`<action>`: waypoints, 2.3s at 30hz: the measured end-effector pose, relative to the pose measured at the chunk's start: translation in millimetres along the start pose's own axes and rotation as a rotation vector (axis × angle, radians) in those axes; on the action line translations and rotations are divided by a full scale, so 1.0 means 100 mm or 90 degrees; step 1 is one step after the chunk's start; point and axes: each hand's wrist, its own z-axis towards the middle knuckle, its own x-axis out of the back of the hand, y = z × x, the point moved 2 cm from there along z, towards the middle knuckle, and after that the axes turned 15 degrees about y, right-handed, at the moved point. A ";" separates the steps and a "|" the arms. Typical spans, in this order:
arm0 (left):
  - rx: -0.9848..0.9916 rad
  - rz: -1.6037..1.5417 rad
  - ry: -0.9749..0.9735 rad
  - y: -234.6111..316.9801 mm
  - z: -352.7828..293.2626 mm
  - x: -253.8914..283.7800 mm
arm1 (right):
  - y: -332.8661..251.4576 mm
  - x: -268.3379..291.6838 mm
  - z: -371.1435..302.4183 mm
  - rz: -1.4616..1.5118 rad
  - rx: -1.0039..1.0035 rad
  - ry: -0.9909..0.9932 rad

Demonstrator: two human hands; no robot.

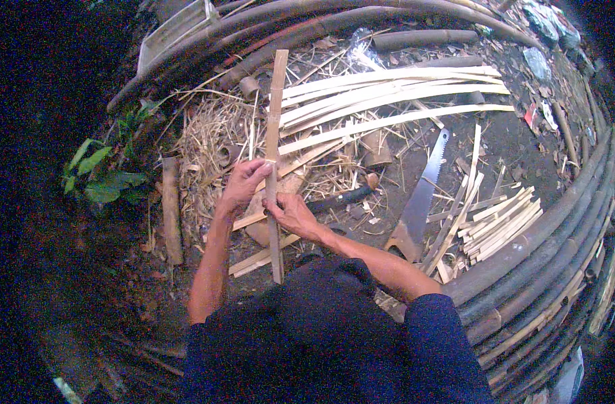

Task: The person sits on the ground and uses a machete to split long bamboo strips into thinner pieces. They repeatedly position the bamboo, strike it with the machete, and gather the resulting strips into a pile.

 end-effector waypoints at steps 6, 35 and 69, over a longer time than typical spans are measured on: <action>-0.101 0.290 0.231 -0.12 -0.13 -0.49 | 0.18 -0.01 0.05 -0.088 0.216 0.100; -0.365 0.438 0.409 -1.16 -0.04 -0.69 | 1.88 2.01 -2.19 -0.762 0.180 0.062; -0.184 0.188 0.329 -1.23 0.14 -0.58 | -0.11 1.30 -1.55 -0.323 0.223 0.176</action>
